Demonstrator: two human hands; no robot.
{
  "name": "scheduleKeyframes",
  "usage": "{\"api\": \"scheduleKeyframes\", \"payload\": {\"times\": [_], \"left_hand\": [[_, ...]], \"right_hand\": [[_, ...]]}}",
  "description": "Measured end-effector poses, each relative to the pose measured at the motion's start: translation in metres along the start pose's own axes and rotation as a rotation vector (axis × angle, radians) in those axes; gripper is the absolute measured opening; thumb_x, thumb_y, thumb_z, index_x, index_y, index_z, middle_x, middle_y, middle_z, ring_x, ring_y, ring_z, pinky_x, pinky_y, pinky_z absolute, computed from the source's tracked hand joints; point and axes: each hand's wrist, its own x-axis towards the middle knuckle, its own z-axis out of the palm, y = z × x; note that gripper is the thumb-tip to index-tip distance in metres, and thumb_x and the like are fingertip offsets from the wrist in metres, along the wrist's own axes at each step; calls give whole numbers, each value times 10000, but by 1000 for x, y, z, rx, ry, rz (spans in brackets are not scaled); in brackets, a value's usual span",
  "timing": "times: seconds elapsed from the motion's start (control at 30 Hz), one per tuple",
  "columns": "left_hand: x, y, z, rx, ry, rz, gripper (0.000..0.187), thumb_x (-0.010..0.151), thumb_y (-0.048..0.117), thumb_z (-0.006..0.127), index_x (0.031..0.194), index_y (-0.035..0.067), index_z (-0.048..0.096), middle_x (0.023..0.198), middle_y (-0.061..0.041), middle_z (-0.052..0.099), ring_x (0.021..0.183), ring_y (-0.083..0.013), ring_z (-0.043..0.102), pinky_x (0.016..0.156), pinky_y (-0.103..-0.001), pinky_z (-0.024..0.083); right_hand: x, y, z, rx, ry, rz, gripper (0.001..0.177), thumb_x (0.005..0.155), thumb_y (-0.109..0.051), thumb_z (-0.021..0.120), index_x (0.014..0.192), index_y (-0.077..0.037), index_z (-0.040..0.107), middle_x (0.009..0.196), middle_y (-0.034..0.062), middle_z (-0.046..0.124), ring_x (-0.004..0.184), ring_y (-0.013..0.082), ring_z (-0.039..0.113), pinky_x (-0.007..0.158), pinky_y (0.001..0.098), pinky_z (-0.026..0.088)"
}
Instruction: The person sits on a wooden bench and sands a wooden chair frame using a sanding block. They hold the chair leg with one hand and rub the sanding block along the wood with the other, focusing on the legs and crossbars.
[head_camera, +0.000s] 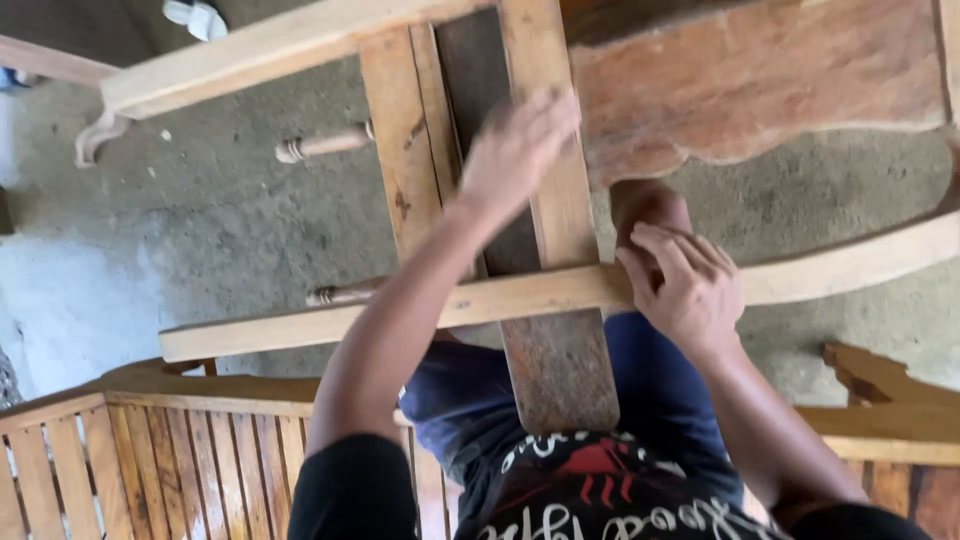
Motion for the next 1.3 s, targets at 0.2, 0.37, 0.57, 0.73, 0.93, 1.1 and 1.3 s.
{"api": "scheduleKeyframes", "payload": {"times": [0.2, 0.37, 0.57, 0.73, 0.93, 1.1, 1.3], "left_hand": [[-14, 23, 3, -150, 115, -38, 481, 896, -78, 583, 1361, 44, 568, 1425, -122, 540, 1296, -293, 524, 1089, -474, 460], [11, -8, 45, 264, 404, -2, 387, 905, 38, 595, 1290, 69, 579, 1155, -158, 653, 945, -321, 686, 822, -474, 581], [-45, 58, -15, -120, 308, 141, 387, 895, 31, 643, 1282, 37, 628, 1331, -194, 568, 1201, -420, 559, 895, -531, 527], [11, -2, 29, -158, 138, -129, 526, 838, -63, 663, 1345, 64, 605, 1412, -40, 594, 1328, -174, 476, 1102, -443, 448], [-61, 51, -23, -203, -90, 74, 645, 849, -58, 684, 1439, 118, 492, 1501, -49, 511, 1384, -222, 440, 1206, -399, 361], [-16, 29, 0, -98, 123, -77, 576, 780, -95, 701, 1327, 8, 550, 1348, -114, 552, 1204, -244, 543, 1044, -352, 523], [-4, 14, 11, -144, -32, -105, 639, 853, -95, 652, 1433, 61, 432, 1365, -153, 591, 1121, -235, 614, 907, -337, 565]], "right_hand": [[-15, 4, 3, -34, -12, -23, 140, 950, -211, 765, 1028, -100, 732, 1022, 35, 768, 889, 226, 734, 718, 320, 547], [-21, 7, 11, -99, 6, -34, 182, 989, -312, 718, 1043, -139, 734, 902, 19, 731, 808, 255, 719, 661, 330, 554], [-15, 10, 10, -81, 35, -28, 161, 942, -264, 779, 1035, -136, 747, 1009, -6, 769, 914, 214, 741, 732, 293, 559], [-8, -3, -4, 48, 12, -52, 86, 960, -82, 788, 992, -19, 740, 983, 90, 773, 872, 240, 739, 751, 329, 557], [-4, -7, -4, 17, 39, -40, 72, 958, -96, 798, 964, -54, 740, 995, 61, 776, 866, 208, 736, 740, 311, 550], [-10, -7, -5, 35, 28, -64, 73, 983, -98, 783, 998, -39, 744, 964, 71, 768, 856, 229, 736, 749, 321, 551], [-7, -4, -3, 28, 24, -61, 74, 975, -100, 786, 996, -44, 742, 965, 70, 769, 839, 228, 730, 738, 325, 548]]}}
